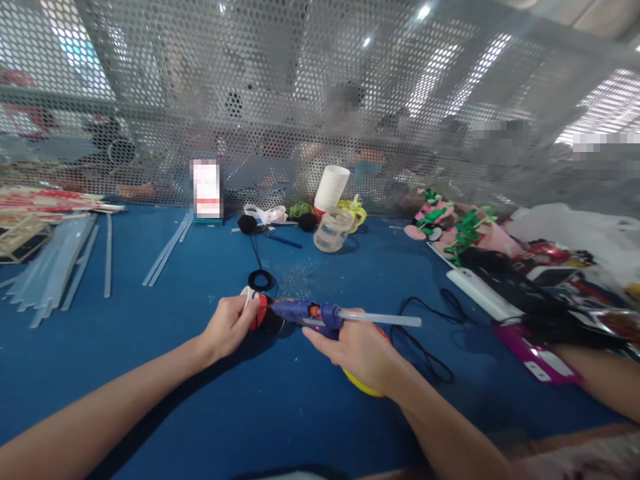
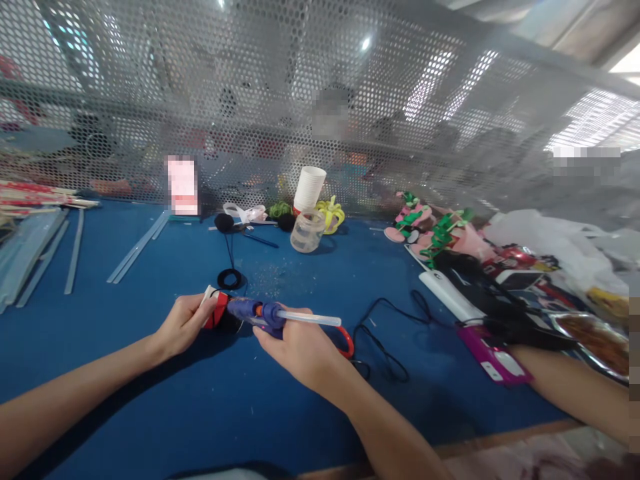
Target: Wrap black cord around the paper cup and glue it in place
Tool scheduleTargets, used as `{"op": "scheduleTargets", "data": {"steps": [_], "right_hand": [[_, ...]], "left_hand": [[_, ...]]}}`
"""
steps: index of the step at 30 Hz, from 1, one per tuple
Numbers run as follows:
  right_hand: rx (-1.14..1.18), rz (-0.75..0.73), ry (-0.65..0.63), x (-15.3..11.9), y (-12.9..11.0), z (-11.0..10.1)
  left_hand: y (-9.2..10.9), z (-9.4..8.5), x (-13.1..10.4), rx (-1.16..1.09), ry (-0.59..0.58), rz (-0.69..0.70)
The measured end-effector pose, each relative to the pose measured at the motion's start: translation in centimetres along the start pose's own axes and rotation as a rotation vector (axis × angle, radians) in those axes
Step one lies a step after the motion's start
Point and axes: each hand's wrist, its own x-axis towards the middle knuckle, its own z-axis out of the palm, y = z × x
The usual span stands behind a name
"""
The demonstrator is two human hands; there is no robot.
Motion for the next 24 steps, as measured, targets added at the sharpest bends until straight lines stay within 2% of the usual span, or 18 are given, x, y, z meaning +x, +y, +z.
{"op": "scheduleTargets", "data": {"steps": [9,13,18,21,24], "right_hand": [[0.009,0.018,-0.018,0.1,0.0,-0.1],[0.071,0.051,-0.071,0.1,0.0,-0.2],[0.293,0.184,-0.13,0.2,0.1,-0.6],[0.503,0.212,-0.16,0.9,1.1,-0.9],[0.651,0.203,-0.037,2.2,3.2,-1.1]], "left_hand": [[-0.3,0.0,0.0,0.003,-0.003,0.009],[-0.2,0.0,0.0,0.005,-0.014,0.016],[-0.5,0.0,-0.1,0.025,0.0,0.01],[-0.6,0.1,-0.1,0.03,0.006,0.003],[-0.6,0.2,-0.1,0.034,0.01,0.011]]}}
